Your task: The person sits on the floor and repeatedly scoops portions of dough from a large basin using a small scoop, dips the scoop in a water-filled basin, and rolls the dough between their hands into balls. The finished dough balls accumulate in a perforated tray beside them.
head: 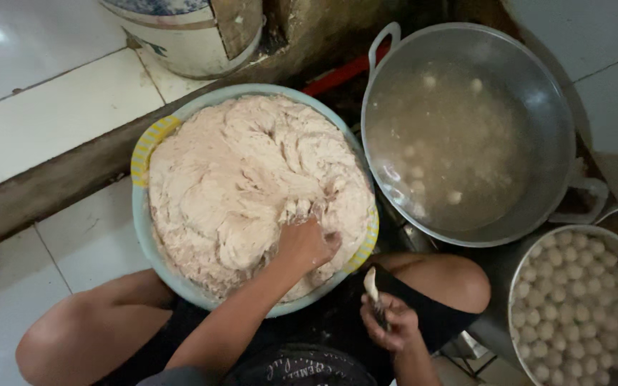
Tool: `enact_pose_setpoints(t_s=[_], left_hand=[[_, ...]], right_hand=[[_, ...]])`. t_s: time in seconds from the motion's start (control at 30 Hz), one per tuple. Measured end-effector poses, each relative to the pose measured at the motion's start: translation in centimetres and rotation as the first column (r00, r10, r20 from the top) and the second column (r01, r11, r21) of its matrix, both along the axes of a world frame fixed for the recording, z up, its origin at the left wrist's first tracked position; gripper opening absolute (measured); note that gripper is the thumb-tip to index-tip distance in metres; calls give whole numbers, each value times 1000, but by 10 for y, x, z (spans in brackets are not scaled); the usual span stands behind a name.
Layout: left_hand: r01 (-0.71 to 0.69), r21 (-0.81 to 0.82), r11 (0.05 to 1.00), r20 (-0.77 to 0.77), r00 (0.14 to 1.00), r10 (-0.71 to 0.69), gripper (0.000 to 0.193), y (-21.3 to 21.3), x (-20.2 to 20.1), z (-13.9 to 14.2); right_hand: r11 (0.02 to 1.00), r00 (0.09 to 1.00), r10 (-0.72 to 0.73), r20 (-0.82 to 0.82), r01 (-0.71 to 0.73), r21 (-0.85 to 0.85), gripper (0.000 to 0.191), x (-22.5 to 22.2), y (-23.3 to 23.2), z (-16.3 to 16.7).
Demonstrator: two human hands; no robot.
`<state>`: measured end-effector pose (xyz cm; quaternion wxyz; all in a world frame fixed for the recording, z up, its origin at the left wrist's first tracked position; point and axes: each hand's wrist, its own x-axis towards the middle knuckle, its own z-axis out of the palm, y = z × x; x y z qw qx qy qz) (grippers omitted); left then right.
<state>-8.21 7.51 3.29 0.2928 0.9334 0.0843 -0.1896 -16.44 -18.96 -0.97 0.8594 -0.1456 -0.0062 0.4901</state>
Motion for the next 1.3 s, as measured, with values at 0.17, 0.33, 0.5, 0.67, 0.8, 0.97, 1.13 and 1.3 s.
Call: enact_pose_setpoints(t_s=[0.17, 0.33, 0.5, 0.67, 0.8, 0.97, 1.13, 1.3], left_hand=[[15, 21, 1000, 150, 989, -18, 63, 6, -25, 2], [70, -55, 996, 44, 997, -68, 60, 13, -52, 7], [238, 121, 964, 249, 933, -261, 66, 8, -83, -9], [218, 97, 971, 423, 874, -238, 93, -3, -108, -18], [261, 75, 962, 400, 876, -269, 92, 1, -119, -23], [237, 183, 954, 540, 787, -299, 90, -2, -111, -33], [180, 159, 971, 607, 758, -240, 90, -9, -80, -41], [209, 112, 971, 273, 933, -232, 87, -5, -19, -37]], right_hand=[[985, 998, -39, -40, 46, 168, 52, 45, -1, 9], [791, 899, 212, 383, 72, -607, 38, 107, 18, 99], [198, -39, 935, 352, 881, -429, 46, 107, 91, 270], [221, -254, 961, -114, 945, -242, 85, 65, 123, 373], [186, -223, 952, -211, 966, -182, 95, 59, 130, 374], [264, -267, 961, -71, 963, -48, 114, 67, 106, 339], [409, -403, 903, 146, 913, -11, 77, 94, 41, 282], [-44, 27, 997, -73, 968, -245, 63, 123, 32, 243]])
